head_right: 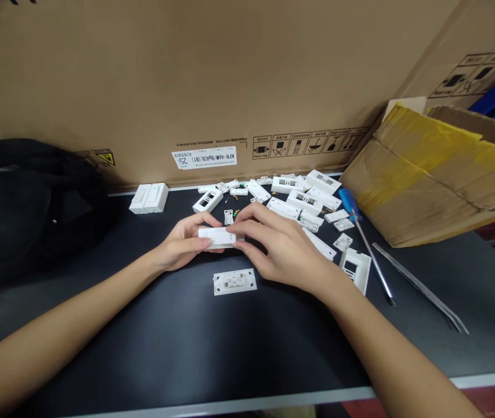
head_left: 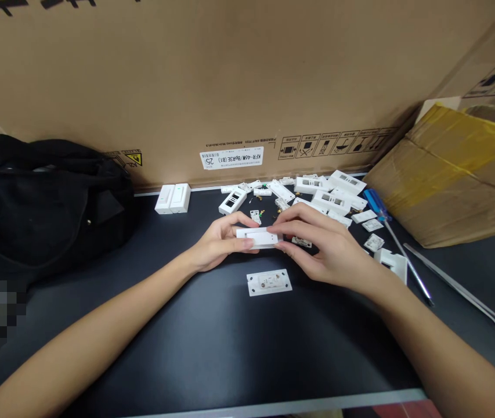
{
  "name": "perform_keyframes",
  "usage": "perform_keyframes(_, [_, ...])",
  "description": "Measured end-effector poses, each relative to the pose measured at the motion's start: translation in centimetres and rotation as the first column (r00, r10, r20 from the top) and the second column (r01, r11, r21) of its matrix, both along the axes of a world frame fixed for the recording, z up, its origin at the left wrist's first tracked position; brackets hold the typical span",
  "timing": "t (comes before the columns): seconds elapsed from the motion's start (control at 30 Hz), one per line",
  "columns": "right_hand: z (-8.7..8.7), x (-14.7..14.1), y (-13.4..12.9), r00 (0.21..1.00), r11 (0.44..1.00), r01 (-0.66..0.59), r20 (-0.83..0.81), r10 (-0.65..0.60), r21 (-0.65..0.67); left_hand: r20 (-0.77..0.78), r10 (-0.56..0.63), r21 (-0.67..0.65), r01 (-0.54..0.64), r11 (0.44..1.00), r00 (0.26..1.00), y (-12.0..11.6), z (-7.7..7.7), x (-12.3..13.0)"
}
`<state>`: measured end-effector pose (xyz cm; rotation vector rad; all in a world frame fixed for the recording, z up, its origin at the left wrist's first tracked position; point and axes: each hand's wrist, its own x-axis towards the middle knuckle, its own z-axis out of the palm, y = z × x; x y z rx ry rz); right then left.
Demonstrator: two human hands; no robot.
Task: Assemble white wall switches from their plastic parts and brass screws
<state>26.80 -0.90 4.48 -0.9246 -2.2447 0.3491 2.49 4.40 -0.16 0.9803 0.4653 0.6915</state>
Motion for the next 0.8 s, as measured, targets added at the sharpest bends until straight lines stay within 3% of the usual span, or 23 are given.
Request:
perform_keyframes(0.37, [-0.23,-0.37,-0.13,0.985,0.994,0.019,0.167,-0.037,0.108,-0.036,-0.005,0.042,0.007,0.999,0.999,-0.18,-0.26,0.06])
perform_keyframes(0.8, [0.06,-0.14,-0.56,0.975,0.997,0.056,0.210,-0.068,0.062,-0.072,0.029,0.051,-0.026,0.998,0.997,-0.08,-0.44,0.21])
